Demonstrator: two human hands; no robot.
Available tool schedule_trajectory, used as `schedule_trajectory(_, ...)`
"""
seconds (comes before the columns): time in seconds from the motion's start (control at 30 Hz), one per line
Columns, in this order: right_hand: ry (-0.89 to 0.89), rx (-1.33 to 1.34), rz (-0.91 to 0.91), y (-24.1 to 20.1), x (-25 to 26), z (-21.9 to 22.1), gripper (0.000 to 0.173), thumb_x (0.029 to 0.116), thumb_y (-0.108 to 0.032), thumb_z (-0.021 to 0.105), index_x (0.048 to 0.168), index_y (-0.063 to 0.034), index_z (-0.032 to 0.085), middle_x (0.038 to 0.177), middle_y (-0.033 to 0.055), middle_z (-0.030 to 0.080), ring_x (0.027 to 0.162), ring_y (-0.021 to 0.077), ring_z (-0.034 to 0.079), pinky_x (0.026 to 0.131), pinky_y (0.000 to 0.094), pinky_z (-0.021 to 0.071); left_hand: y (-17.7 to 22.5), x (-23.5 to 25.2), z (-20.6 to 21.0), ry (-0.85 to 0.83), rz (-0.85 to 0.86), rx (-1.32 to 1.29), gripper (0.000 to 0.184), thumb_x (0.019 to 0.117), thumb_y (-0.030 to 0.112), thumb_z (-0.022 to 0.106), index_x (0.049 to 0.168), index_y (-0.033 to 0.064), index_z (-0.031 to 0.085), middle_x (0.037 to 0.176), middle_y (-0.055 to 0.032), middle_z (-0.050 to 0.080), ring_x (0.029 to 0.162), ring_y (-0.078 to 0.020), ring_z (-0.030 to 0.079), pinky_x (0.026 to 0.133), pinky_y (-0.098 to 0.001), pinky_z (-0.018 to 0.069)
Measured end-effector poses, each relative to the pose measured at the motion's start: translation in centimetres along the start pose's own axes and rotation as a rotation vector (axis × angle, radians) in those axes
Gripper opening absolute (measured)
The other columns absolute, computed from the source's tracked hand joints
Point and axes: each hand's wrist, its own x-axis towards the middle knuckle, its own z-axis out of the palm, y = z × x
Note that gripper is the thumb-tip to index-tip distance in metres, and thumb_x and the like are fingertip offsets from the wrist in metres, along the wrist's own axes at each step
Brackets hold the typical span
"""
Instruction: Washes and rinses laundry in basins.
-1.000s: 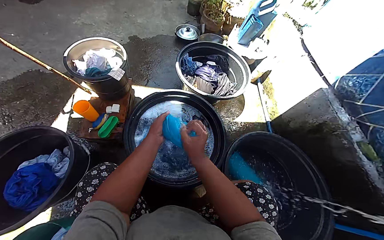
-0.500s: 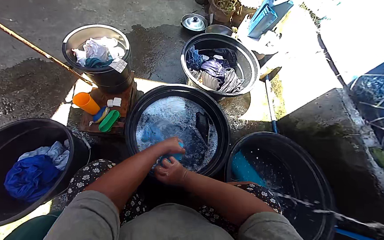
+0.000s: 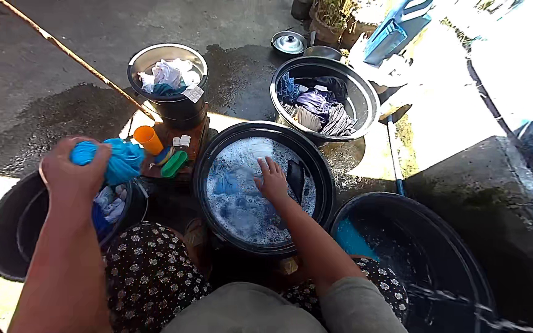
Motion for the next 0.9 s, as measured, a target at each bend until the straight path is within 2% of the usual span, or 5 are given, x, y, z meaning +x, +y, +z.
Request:
schedule_trajectory(0.23, -0.895, -0.4, 0.209, 1.5, -5.8, 8.8, 0.055, 0.1016, -0.006, 0.053, 0.152, 0.0101, 0.04, 0.166, 0.0342, 0.018, 0.156, 0.053, 0.006, 0.122, 0.0736, 0.0005, -17.5, -2.8, -3.6, -0.226, -0.582, 0.41, 0.123, 0.0779, 0.05, 0.088, 0.165, 0.0075, 0.012, 0.162, -0.0416, 0.007, 0.149, -0.0605, 0.014, 0.118, -0.0733, 0.0168)
schedule_trajectory(0.43, -1.163, -0.474, 0.275, -1.2, -8.2, 8.4, 0.04, 0.1023, -0.016, 0.057, 0.133, 0.0087, 0.061, 0.148, 0.0321, 0.05, 0.141, 0.0506, 0.044, 0.114, 0.0699, 0.0324, -6.5, -0.3, -0.2, -0.539, -0.153, 0.089, 0.084, 0.0935, 0.023, 0.077, 0.16, 0.0048, 0.03, 0.147, -0.0308, 0.05, 0.132, -0.0484, 0.052, 0.107, -0.064, 0.0422)
schedule_trajectory(0.6, -0.846, 0.067, 0.173, -2.1, -3.7, -0.3, 0.037, 0.0976, -0.011, 0.066, 0.128, 0.0107, 0.062, 0.127, 0.0336, 0.063, 0.124, 0.0479, 0.059, 0.106, 0.0653, 0.0427, 5.5, -2.0, 8.2, -0.866, 0.38, 0.073, 0.074, 0.085, 0.03, 0.085, 0.149, 0.0107, 0.053, 0.139, -0.0168, 0.061, 0.122, -0.0338, 0.062, 0.103, -0.0566, 0.0499)
schedule_trajectory(0.8, -0.247, 0.535, 0.015, -6.5, -3.6, -17.2, 0.018, 0.0866, -0.002, 0.069, 0.075, -0.0034, 0.055, 0.07, 0.0014, 0.051, 0.064, 0.0084, 0.048, 0.061, 0.0285, 0.0406, 6.7, -8.2, 24.8, -1.287, 0.22, 0.153, 0.097, 0.0824, 0.035, 0.086, 0.157, 0.0018, 0.034, 0.146, -0.0323, 0.049, 0.135, -0.0482, 0.05, 0.111, -0.0656, 0.0396)
schedule_trajectory(0.9, 0.012, 0.665, -0.058, -4.2, -4.0, -21.1, 0.023, 0.0824, -0.009, 0.068, 0.072, -0.0178, 0.05, 0.071, -0.0107, 0.052, 0.064, -0.0043, 0.048, 0.06, 0.0157, 0.0407, 6.0, -11.2, 29.0, -1.172, 0.219, -0.263, 0.055, 0.0946, 0.024, 0.072, 0.138, -0.0064, 0.057, 0.144, -0.0303, 0.053, 0.139, -0.041, 0.048, 0.119, -0.0542, 0.0356)
